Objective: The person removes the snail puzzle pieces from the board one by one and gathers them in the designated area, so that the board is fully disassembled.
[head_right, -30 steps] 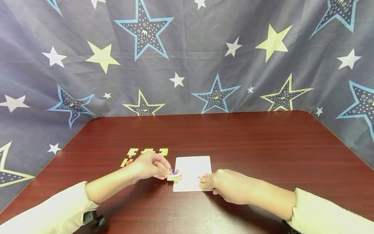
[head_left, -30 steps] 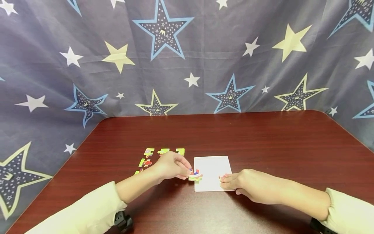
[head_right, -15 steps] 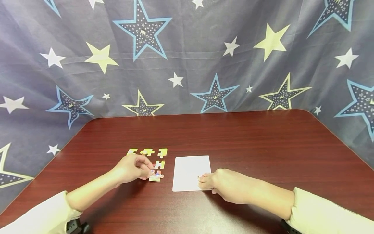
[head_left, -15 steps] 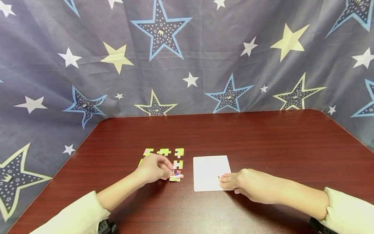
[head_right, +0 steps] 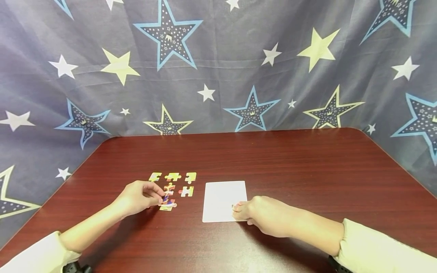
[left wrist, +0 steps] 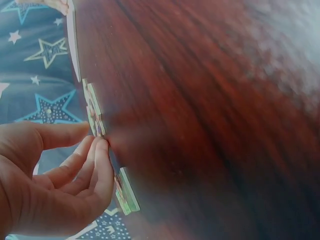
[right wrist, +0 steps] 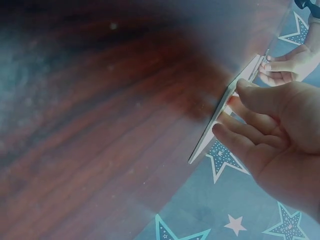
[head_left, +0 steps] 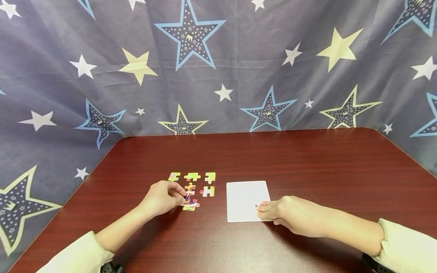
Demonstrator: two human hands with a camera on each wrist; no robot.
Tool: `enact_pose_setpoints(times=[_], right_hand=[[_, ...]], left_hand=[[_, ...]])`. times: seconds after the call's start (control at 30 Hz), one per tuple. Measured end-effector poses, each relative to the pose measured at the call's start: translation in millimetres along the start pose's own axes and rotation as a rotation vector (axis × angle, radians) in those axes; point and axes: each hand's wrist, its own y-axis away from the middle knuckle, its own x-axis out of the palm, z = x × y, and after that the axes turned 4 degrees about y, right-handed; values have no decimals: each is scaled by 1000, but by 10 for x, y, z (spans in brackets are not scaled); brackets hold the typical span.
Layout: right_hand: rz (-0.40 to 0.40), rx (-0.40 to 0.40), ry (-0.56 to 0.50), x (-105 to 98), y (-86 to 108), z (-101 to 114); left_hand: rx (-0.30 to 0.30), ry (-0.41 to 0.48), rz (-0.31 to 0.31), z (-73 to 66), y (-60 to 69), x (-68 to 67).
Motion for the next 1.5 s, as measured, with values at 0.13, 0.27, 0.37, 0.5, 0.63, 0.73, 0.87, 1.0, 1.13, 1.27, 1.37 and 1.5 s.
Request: enact_pose_setpoints(times=[0.13,0.27,0.37,0.5,0.63,0.73,0.87,1.0,1.13,1.27,1.37,1.5], right_hand=[[-7,-10,9,10,-5,-2],[-4,-4,-4,9,3,2],[-1,1,-8,6,9,3],[-7,-4,-6,4,4,0],[-10,-1,-12,1,9,-4],[-13,7,-18,-1,17,-10],[-22,6,-27,5,20,-14],[-27,-3,-29,14,18,-9],[-27,-9,-20,15,12,-3],[-28,-6,-19,12,11,-1],[-27,0,-22,10,13,2],[-27,4,-27,14,15,0]], left_hand=[[29,-28,-9,0,30,13],[42,-50,-20,-13,53,54],[31,-80,-32,-29,80,64],[25,-119,-30,-26,132,31],[10,-131,-27,13,158,-6],[-5,-129,-29,37,161,-21],[2,-125,-25,52,157,-20],[13,-126,-40,43,158,-4],[17,-126,-52,29,164,7],[27,-124,-59,24,171,10],[34,-116,-60,21,176,11],[35,-102,-51,18,181,10]])
